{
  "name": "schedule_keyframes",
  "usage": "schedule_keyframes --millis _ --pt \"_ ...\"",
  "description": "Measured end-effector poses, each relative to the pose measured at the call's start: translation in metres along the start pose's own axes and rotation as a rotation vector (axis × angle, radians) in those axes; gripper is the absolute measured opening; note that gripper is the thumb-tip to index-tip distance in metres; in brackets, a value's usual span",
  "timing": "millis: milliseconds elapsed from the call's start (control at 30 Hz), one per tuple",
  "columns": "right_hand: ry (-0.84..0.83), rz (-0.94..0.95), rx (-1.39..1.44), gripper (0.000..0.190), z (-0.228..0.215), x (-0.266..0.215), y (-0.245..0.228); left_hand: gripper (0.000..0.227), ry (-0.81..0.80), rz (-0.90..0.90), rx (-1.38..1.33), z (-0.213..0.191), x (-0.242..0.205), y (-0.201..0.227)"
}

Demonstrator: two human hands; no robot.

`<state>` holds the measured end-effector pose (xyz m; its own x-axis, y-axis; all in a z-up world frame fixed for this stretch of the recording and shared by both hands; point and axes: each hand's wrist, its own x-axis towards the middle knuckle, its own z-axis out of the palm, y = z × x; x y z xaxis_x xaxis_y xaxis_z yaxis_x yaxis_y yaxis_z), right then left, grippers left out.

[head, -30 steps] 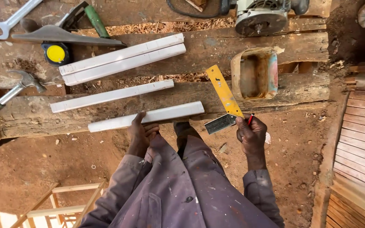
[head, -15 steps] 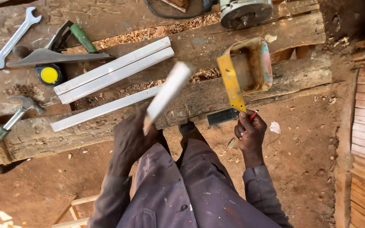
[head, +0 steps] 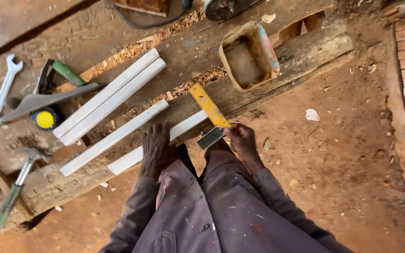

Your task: Using a combination square and a pencil to mark measurement lines on white profile pieces on a workbench.

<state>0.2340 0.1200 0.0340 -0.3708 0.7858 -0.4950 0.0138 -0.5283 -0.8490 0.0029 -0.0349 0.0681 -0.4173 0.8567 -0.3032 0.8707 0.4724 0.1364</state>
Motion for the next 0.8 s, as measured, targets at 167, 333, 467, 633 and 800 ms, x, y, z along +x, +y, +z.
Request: schedule_keyframes --millis 167,333,467,633,800 --pt "-0.133 0.176 0.044 0.016 0.027 -0.003 0.044 0.071 -0.046 -0.068 -0.340 -0.003 0.006 0.029" --pt "-0.213 0.179 0.084 0.012 0.051 0.001 0.059 0.086 0.018 0.018 -0.393 0.010 0.001 0.042" --pt "-0.260 0.205 0.067 0.022 0.064 0.006 0.044 0.089 0.083 0.045 -0.396 0.003 -0.014 0.038" --pt "-0.230 0.177 0.058 0.020 0.051 0.019 0.054 0.062 0.134 0.023 -0.379 0.007 -0.021 0.010" --pt "-0.226 0.083 -0.085 0.016 0.031 0.013 0.025 0.046 0.174 0.069 -0.160 0.057 -0.008 -0.015"
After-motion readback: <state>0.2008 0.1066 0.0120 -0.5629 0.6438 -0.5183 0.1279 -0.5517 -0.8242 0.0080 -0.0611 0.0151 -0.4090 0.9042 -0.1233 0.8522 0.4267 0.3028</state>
